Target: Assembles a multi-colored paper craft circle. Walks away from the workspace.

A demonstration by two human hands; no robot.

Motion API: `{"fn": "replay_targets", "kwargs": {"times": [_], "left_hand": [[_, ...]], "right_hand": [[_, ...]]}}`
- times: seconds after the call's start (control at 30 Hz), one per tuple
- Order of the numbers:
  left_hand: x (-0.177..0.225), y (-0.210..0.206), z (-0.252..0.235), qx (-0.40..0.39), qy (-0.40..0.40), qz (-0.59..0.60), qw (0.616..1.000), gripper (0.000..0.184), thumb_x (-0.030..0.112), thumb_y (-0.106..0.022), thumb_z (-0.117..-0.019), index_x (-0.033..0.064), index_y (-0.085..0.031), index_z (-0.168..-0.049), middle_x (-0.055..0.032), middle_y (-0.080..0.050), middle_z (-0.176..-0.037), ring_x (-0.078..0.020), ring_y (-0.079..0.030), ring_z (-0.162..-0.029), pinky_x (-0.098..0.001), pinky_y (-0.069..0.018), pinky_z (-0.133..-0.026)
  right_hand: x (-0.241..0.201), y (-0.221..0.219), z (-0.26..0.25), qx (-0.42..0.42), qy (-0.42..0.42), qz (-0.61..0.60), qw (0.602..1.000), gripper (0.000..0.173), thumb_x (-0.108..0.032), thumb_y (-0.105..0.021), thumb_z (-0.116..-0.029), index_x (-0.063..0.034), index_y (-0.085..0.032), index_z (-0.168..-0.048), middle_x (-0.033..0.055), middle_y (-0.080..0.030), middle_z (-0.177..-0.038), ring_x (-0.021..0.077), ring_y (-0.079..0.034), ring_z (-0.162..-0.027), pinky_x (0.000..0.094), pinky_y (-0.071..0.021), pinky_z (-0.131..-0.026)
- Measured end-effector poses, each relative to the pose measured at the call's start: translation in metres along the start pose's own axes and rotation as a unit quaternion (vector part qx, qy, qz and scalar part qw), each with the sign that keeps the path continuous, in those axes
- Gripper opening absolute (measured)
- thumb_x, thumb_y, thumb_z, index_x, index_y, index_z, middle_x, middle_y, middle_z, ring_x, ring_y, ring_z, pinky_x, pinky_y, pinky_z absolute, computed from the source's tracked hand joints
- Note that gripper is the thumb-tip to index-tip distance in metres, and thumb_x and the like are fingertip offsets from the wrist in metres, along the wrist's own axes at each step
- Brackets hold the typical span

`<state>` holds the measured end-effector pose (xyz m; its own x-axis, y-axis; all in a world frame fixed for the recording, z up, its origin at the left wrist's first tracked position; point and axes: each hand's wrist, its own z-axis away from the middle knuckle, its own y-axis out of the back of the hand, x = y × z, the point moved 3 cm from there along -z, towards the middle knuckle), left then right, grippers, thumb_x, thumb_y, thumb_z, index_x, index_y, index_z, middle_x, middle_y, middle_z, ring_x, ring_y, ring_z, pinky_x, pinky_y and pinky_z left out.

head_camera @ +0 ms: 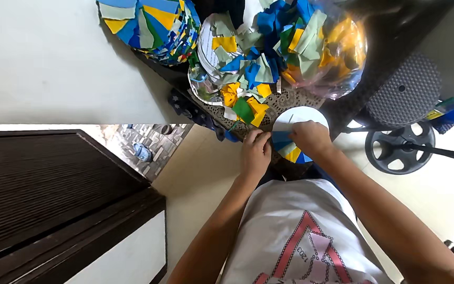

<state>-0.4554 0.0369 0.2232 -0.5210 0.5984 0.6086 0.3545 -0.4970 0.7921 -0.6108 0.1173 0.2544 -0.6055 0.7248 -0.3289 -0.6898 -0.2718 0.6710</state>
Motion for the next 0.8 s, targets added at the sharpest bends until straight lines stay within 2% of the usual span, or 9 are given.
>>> {"fn": "replay_targets", "kwargs": {"times": [0.2, 0.27, 0.33, 0.4, 0.47, 0.57, 0.67, 0.8], "left_hand": [[-0.003, -0.006, 0.001, 0.011, -0.045, -0.015, 0.999, 0.023, -0.002, -0.064, -0.0921, 0.0032, -0.078, -0.111, -0.0225, -0.067, -0.117, -0.0404, -0.066, -0.109, -0.0529, -0.0552, -0.092], [-0.004, -0.004, 0.003, 0.016, -0.029, -0.010, 0.999, 0.024, -0.001, -0.064, -0.0932, 0.0035, -0.077, -0.113, -0.0218, -0.067, -0.120, -0.0401, -0.065, -0.112, -0.0528, -0.0542, -0.094], [-0.005, -0.002, 0.006, 0.029, 0.004, -0.011, 1.000, 0.028, 0.005, -0.066, -0.0923, 0.0033, -0.073, -0.119, -0.0224, -0.063, -0.130, -0.0433, -0.058, -0.123, -0.0580, -0.0483, -0.101], [-0.007, -0.003, 0.011, 0.046, 0.045, -0.002, 0.998, 0.036, 0.012, -0.070, -0.0896, 0.0033, -0.068, -0.124, -0.0233, -0.053, -0.144, -0.0474, -0.045, -0.137, -0.0659, -0.0344, -0.111], [-0.010, -0.006, 0.015, 0.051, 0.084, 0.016, 0.995, 0.045, 0.018, -0.073, -0.0889, 0.0041, -0.064, -0.130, -0.0249, -0.044, -0.153, -0.0499, -0.033, -0.145, -0.0702, -0.0256, -0.114], [-0.011, -0.009, 0.017, 0.049, 0.107, 0.028, 0.993, 0.051, 0.023, -0.074, -0.0894, 0.0054, -0.061, -0.135, -0.0256, -0.038, -0.157, -0.0506, -0.027, -0.148, -0.0705, -0.0230, -0.115], [-0.011, -0.012, 0.016, 0.049, 0.107, 0.025, 0.993, 0.053, 0.026, -0.075, -0.0896, 0.0048, -0.060, -0.136, -0.0262, -0.036, -0.158, -0.0507, -0.025, -0.149, -0.0709, -0.0233, -0.114], [-0.010, -0.014, 0.016, 0.058, 0.103, 0.010, 0.993, 0.056, 0.027, -0.077, -0.0874, 0.0047, -0.060, -0.136, -0.0268, -0.036, -0.158, -0.0518, -0.025, -0.148, -0.0723, -0.0217, -0.114]], "right_hand": [[-0.002, 0.003, 0.002, -0.002, -0.002, 0.006, 1.000, 0.030, -0.027, -0.058, -0.1051, 0.0000, -0.071, -0.103, 0.0231, -0.072, -0.100, 0.0439, -0.070, -0.100, 0.0622, -0.0527, -0.080], [0.000, 0.008, 0.009, 0.038, 0.000, -0.001, 0.999, 0.030, -0.029, -0.060, -0.1038, -0.0005, -0.070, -0.104, 0.0228, -0.072, -0.099, 0.0435, -0.070, -0.098, 0.0621, -0.0528, -0.078], [0.008, 0.011, 0.019, 0.103, 0.020, -0.021, 0.994, 0.025, -0.023, -0.062, -0.1027, -0.0001, -0.070, -0.109, 0.0236, -0.071, -0.104, 0.0450, -0.070, -0.099, 0.0633, -0.0533, -0.079], [0.025, 0.010, 0.027, 0.173, 0.051, -0.033, 0.983, 0.020, -0.012, -0.063, -0.1009, -0.0017, -0.072, -0.115, 0.0243, -0.069, -0.111, 0.0457, -0.068, -0.103, 0.0628, -0.0545, -0.082], [0.045, 0.002, 0.028, 0.242, 0.082, -0.027, 0.966, 0.022, -0.003, -0.061, -0.0980, -0.0037, -0.075, -0.115, 0.0254, -0.068, -0.112, 0.0461, -0.067, -0.104, 0.0612, -0.0549, -0.081], [0.068, -0.008, 0.025, 0.292, 0.100, -0.004, 0.951, 0.032, 0.005, -0.058, -0.0947, -0.0089, -0.076, -0.118, 0.0266, -0.065, -0.117, 0.0476, -0.064, -0.107, 0.0607, -0.0531, -0.082], [0.078, -0.015, 0.024, 0.322, 0.117, -0.004, 0.940, 0.039, 0.008, -0.058, -0.0910, -0.0118, -0.077, -0.118, 0.0267, -0.064, -0.118, 0.0479, -0.063, -0.105, 0.0600, -0.0518, -0.080], [0.081, -0.017, 0.024, 0.333, 0.123, -0.010, 0.935, 0.040, 0.009, -0.057, -0.0907, -0.0131, -0.077, -0.118, 0.0261, -0.064, -0.119, 0.0475, -0.063, -0.105, 0.0598, -0.0515, -0.080]]}}
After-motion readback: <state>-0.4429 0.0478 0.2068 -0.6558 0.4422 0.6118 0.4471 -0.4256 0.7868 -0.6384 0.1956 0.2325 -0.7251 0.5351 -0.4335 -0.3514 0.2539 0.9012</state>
